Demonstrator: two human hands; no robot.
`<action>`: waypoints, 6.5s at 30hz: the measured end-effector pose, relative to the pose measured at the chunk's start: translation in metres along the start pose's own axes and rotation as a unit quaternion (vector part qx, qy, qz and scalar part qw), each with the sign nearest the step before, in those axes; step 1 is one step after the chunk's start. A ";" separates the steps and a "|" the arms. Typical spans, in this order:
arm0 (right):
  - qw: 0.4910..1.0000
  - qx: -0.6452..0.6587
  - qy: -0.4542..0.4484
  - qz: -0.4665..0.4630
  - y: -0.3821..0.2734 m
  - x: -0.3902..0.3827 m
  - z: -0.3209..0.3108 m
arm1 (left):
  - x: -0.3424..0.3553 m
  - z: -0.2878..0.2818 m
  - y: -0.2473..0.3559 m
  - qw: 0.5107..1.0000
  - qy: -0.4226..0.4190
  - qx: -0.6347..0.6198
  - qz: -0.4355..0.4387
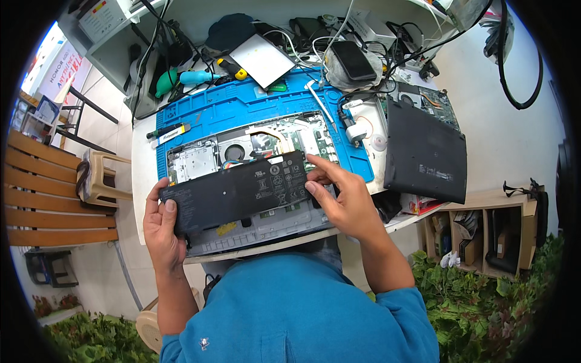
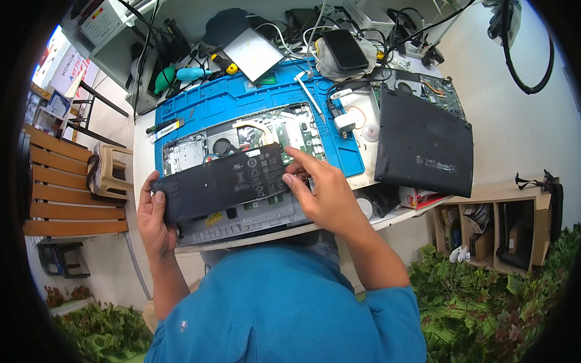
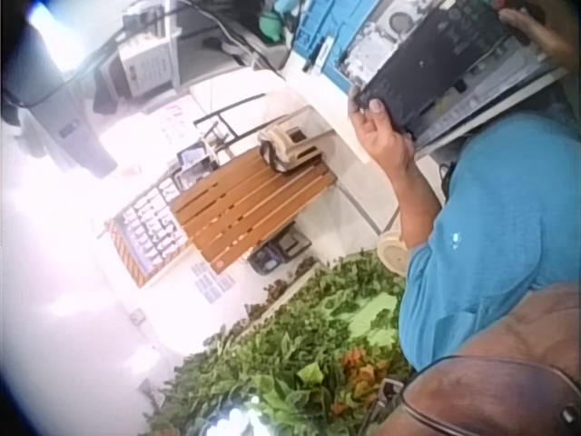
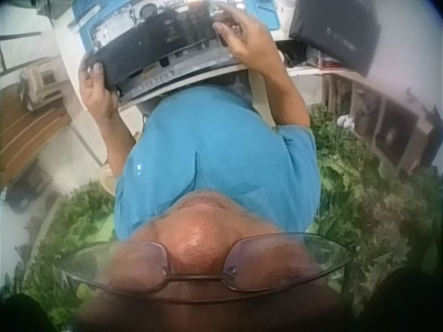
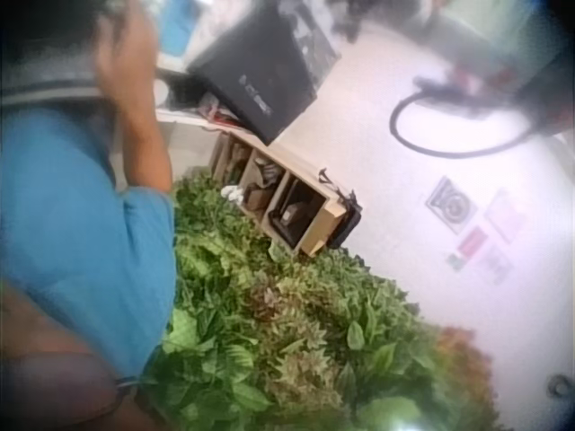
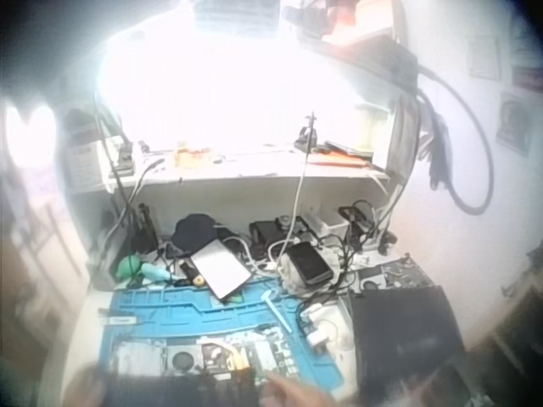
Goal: The person uses a screwdriver to remove screws from a disassembled laptop on a workbench. They then pick up a laptop battery, align it with the internal chassis, and secure it by tightening screws. The person also connects a ribbon cable to the motherboard.
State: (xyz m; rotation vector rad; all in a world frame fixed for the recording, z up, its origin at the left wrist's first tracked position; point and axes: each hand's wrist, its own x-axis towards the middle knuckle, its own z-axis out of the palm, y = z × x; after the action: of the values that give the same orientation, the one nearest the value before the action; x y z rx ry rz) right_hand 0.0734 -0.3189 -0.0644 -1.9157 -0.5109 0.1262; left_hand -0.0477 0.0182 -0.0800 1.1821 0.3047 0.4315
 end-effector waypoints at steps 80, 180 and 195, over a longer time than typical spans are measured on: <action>0.977 -0.179 -0.088 0.075 -0.004 -0.014 -0.018 | 0.045 -0.046 0.028 0.799 -0.341 0.471 0.155; 0.906 -0.313 -0.195 -0.207 -0.014 -0.028 0.036 | 0.034 0.105 0.034 0.570 -0.438 0.676 0.162; 0.949 -0.224 -0.131 -0.177 0.002 -0.039 0.040 | 0.071 0.136 -0.017 0.605 -0.437 0.625 0.230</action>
State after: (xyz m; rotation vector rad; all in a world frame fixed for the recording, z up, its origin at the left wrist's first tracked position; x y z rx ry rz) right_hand 0.0263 -0.3007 -0.0879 -2.2195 -1.1339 0.0295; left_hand 0.0787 -0.0648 -0.0477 2.7292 -0.7549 -0.0705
